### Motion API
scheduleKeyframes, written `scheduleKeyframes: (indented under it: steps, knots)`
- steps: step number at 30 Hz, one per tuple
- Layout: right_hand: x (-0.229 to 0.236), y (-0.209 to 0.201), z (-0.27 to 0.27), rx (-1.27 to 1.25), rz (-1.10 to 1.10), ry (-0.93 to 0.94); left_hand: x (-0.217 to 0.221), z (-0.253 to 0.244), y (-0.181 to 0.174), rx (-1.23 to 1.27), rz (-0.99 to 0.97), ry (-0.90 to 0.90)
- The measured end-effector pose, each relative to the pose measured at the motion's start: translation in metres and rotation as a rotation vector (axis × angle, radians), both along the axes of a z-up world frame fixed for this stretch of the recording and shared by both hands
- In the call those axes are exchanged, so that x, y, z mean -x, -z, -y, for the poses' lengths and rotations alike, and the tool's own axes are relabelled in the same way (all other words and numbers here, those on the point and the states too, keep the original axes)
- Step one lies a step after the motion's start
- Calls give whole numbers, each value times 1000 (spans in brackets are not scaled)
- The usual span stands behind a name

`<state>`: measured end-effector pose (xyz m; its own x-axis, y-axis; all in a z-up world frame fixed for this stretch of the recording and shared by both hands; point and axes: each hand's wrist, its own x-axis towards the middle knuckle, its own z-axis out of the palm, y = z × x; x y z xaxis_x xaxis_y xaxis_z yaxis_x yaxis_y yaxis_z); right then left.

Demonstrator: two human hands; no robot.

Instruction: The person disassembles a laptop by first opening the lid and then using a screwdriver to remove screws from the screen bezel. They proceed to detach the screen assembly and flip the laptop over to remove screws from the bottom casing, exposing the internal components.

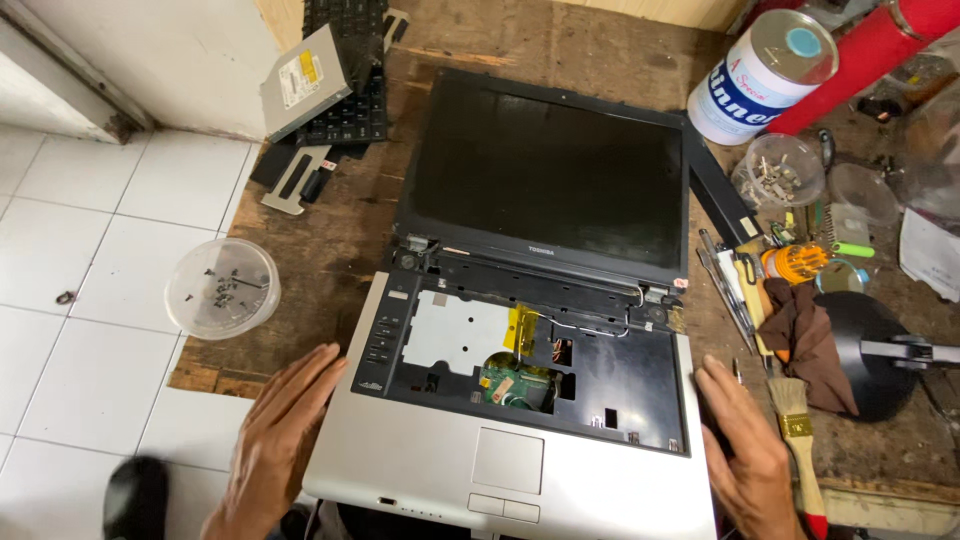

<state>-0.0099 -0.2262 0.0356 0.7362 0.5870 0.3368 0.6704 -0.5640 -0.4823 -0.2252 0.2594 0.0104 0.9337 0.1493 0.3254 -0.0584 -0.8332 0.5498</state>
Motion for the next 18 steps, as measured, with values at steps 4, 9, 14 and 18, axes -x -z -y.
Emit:
scheduleKeyframes:
  steps: [4, 9, 14, 18]
  knots:
    - [-6, 16, 6, 24, 72, -61, -21, -13, 2, -98, 76, 53]
    - [-6, 34, 5, -50, 42, 38, -28, -18, -1, -27, 85, 160]
    - [-18, 36, -2, -183, 52, -35, -44, -21, -2, 45, 190, 223]
    - [-25, 31, -6, -287, -23, -19, -59, -26, -4, 212, 222, 269]
